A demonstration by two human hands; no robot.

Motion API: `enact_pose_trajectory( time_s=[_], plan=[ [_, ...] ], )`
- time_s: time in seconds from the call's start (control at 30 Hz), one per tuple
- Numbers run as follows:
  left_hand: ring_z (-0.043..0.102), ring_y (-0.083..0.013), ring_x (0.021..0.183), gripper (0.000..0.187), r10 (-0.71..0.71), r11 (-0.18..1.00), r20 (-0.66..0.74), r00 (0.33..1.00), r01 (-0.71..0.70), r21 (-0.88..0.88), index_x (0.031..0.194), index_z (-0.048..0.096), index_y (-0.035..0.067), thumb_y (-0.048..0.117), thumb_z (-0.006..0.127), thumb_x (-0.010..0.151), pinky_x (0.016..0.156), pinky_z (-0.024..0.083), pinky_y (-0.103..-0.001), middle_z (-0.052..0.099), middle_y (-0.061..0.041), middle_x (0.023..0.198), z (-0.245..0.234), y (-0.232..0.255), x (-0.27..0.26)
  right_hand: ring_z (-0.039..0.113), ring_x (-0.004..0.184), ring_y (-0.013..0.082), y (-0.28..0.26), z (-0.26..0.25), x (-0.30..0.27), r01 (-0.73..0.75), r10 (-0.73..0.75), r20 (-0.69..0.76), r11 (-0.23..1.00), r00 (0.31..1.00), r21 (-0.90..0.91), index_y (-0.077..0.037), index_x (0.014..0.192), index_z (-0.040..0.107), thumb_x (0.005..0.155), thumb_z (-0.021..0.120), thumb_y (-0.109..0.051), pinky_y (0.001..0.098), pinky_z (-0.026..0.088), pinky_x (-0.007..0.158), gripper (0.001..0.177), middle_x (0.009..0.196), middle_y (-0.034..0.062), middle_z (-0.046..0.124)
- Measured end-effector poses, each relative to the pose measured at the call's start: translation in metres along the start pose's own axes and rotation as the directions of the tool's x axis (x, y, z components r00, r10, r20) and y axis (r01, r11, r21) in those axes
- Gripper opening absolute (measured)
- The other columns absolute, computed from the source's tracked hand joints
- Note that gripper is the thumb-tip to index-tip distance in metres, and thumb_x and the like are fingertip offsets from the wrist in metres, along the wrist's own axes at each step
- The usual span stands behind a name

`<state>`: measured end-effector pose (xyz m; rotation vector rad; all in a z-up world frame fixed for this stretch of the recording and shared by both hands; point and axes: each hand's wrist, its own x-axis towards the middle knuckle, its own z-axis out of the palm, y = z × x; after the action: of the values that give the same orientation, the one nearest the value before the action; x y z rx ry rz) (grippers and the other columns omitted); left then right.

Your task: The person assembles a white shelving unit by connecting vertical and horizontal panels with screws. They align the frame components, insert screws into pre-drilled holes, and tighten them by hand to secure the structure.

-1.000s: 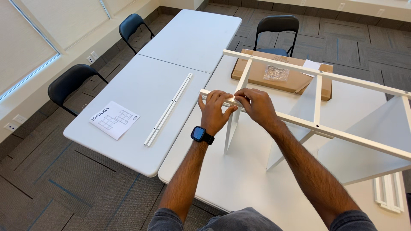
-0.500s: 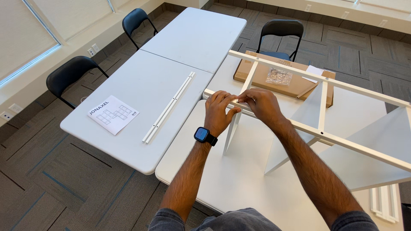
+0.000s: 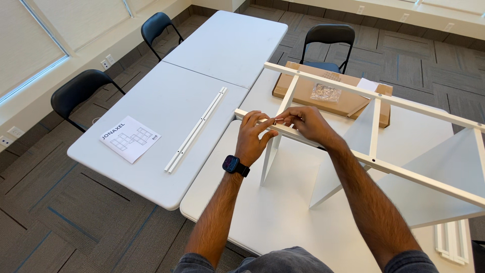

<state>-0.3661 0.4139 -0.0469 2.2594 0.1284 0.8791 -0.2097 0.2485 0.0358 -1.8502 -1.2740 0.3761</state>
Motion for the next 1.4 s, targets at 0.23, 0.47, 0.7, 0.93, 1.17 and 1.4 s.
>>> enact_pose_trajectory(
  time_s=[0.23,0.47,0.7,0.93,1.17,1.4],
  plan=[
    [0.048,-0.0366,0.147,0.039,0.043,0.998,-0.021,0.999,-0.044,-0.052,0.141,0.077,0.023,0.036,0.076,0.104,0.129,0.031,-0.061,0.065,-0.011,0.126,0.003,-0.007,0.002,0.078,0.086,0.0161,-0.002,-0.003,0.008,-0.136,0.135,0.017,0.978,0.991,0.156,-0.005,0.113,0.081,0.108,0.065,-0.001,0.0279,0.068,0.080,0.017,0.099,0.0106,0.083],
    [0.050,-0.0343,0.144,0.040,0.096,0.995,-0.049,0.994,-0.098,-0.033,0.141,0.077,0.025,0.038,0.075,0.103,0.128,0.034,-0.058,0.065,-0.008,0.122,0.002,-0.008,0.003,0.083,0.078,0.0198,0.011,-0.002,0.012,-0.217,0.240,-0.029,0.916,0.970,0.337,0.000,0.111,0.079,0.104,0.075,-0.006,0.0265,0.071,0.070,0.010,0.094,0.0172,0.083],
    [0.051,-0.0352,0.144,0.041,0.112,0.993,-0.051,0.992,-0.113,-0.017,0.142,0.077,0.025,0.036,0.076,0.103,0.128,0.034,-0.057,0.066,-0.008,0.123,0.003,-0.011,0.002,0.081,0.070,0.0201,0.013,0.002,0.016,-0.268,0.321,-0.070,0.878,0.945,0.396,0.004,0.118,0.074,0.101,0.082,-0.014,0.0263,0.071,0.064,0.027,0.091,0.0197,0.081],
    [0.052,-0.0368,0.145,0.041,0.128,0.992,-0.066,0.990,-0.129,-0.006,0.141,0.077,0.025,0.038,0.077,0.102,0.128,0.035,-0.058,0.067,-0.009,0.124,0.009,-0.015,0.001,0.081,0.067,0.0180,0.003,0.015,0.024,-0.309,0.384,-0.117,0.860,0.916,0.406,0.007,0.115,0.073,0.104,0.077,-0.016,0.0245,0.071,0.060,0.026,0.089,0.0205,0.082],
    [0.051,-0.0361,0.147,0.037,0.120,0.992,-0.071,0.990,-0.118,0.043,0.134,0.079,0.020,0.038,0.080,0.101,0.127,0.038,-0.055,0.067,-0.008,0.127,0.002,-0.009,0.000,0.080,0.079,0.0276,-0.003,0.032,0.044,-0.117,0.113,-0.135,0.993,0.984,-0.024,-0.013,0.115,0.083,0.107,0.074,-0.032,0.0409,0.067,0.072,0.022,0.095,0.0145,0.080],
    [0.049,-0.0333,0.150,0.028,0.142,0.988,-0.095,0.985,-0.135,0.077,0.128,0.081,0.021,0.036,0.079,0.104,0.129,0.037,-0.053,0.066,-0.008,0.131,0.012,-0.021,-0.002,0.065,0.130,0.0528,-0.048,0.035,0.014,0.113,-0.104,0.049,0.962,0.993,-0.247,-0.018,0.120,0.080,0.115,0.057,-0.046,0.0660,0.054,0.109,0.037,0.145,0.0187,0.065]
  ],
)
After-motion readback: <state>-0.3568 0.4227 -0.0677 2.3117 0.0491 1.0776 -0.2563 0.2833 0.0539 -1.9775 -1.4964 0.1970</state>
